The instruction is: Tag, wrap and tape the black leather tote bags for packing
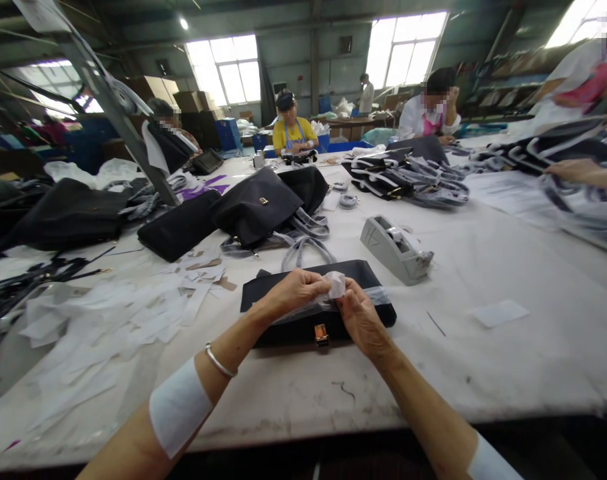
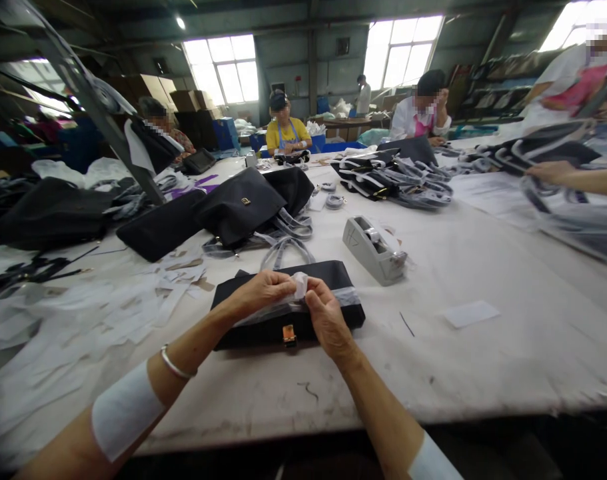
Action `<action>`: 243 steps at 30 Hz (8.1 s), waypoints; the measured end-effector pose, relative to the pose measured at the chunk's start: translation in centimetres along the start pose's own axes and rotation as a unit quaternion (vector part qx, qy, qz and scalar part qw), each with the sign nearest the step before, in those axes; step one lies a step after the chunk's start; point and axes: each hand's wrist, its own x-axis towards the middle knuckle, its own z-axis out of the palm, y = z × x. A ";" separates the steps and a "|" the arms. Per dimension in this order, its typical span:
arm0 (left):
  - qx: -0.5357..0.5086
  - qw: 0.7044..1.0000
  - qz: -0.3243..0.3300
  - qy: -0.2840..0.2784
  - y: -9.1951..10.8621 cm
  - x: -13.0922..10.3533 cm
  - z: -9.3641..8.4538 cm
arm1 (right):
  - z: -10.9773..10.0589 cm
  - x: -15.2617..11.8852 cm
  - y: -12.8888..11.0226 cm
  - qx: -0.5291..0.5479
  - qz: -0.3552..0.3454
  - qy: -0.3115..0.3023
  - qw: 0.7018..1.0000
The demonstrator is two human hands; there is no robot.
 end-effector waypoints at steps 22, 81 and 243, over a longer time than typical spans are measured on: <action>-0.004 0.977 -0.132 -0.170 -0.3 -0.7 -3.9 | 0.5 0.1 0.9 -0.047 -0.002 0.109 0.993; 0.329 0.926 0.005 -0.186 -2.7 -4.4 -8.4 | -1.3 -0.9 -5.0 -0.602 -0.136 0.122 0.777; 0.505 0.830 0.116 0.205 -5.5 -2.1 9.0 | -17.4 6.2 -19.3 -0.482 0.177 0.158 0.844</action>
